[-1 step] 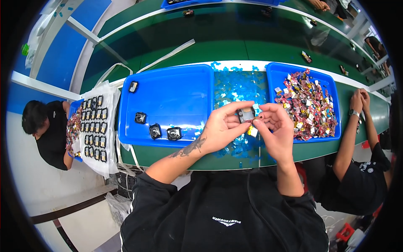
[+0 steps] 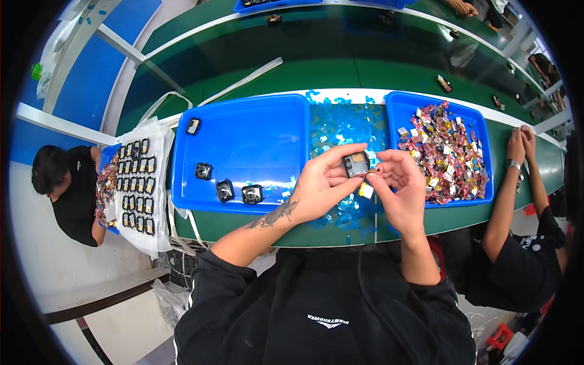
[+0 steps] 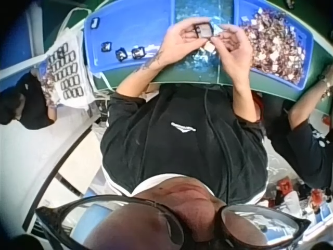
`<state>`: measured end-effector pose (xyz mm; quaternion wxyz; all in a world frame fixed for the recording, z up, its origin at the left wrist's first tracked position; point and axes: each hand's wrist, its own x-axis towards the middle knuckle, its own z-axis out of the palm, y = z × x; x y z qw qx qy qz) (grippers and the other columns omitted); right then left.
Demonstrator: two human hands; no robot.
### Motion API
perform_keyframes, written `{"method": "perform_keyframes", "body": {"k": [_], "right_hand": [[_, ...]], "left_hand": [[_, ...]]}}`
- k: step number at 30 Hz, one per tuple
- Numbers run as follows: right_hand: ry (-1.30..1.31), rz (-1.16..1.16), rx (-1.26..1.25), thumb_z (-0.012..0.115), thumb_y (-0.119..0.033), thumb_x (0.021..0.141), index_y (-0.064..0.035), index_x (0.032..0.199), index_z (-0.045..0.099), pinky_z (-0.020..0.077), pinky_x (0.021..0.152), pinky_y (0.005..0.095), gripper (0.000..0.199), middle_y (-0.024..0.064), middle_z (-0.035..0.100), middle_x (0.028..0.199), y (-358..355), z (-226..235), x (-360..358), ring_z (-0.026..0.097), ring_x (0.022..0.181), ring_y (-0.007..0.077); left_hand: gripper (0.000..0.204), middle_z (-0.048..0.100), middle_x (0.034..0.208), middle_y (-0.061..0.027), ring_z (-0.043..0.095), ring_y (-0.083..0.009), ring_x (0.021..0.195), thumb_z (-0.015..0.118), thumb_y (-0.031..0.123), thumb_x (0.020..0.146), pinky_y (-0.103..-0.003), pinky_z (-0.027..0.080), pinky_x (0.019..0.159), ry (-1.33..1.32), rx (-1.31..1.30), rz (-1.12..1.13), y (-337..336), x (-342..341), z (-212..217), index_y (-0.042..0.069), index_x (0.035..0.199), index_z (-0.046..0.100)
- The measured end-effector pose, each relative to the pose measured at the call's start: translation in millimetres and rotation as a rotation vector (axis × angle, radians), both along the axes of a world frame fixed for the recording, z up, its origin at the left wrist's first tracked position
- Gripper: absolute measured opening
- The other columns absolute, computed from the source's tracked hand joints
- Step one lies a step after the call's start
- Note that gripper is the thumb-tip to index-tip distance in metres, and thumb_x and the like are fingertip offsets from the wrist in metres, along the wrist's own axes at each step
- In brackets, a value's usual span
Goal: Assembling small electronic modules at a factory production line workbench.
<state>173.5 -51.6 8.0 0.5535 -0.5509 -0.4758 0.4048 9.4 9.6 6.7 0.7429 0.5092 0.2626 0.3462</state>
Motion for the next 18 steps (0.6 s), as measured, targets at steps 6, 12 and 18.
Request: {"method": "perform_keyframes", "body": {"k": [6,12,18], "right_hand": [[-0.065,-0.047,0.036,0.069,0.004,0.081,-0.0004,0.105,0.055,0.0464,0.064,0.0190,0.029,0.0027,0.062,0.085,0,-2,-6,0.059,0.075,0.0063],[-0.091,-0.169,0.116,0.070,0.005,0.079,-0.0009,0.106,0.055,0.0464,0.060,0.0199,0.031,0.0030,0.059,0.086,0,-14,-16,0.056,0.073,0.0062],[-0.090,-0.055,-0.007,0.069,0.004,0.079,-0.0038,0.117,0.055,0.0475,0.061,0.0202,0.041,0.0015,0.056,0.088,4,-6,-20,0.056,0.078,0.0081]], "left_hand": [[0.047,0.060,0.115,-0.0117,0.060,-0.0151,0.107,0.055,-0.010,0.087,-0.026,0.050,0.089,0.007,0.066,-0.020,-2,-1,-2,0.001,0.132,0.048],[0.040,0.062,0.111,-0.0107,0.061,-0.0132,0.103,0.053,-0.009,0.089,-0.024,0.050,0.086,-0.029,0.133,0.046,-4,3,-10,0.002,0.127,0.051],[0.043,0.055,0.125,-0.0163,0.059,-0.0149,0.108,0.050,-0.008,0.091,-0.026,0.049,0.089,-0.042,0.154,0.061,-7,2,-18,0.001,0.133,0.044]]}}
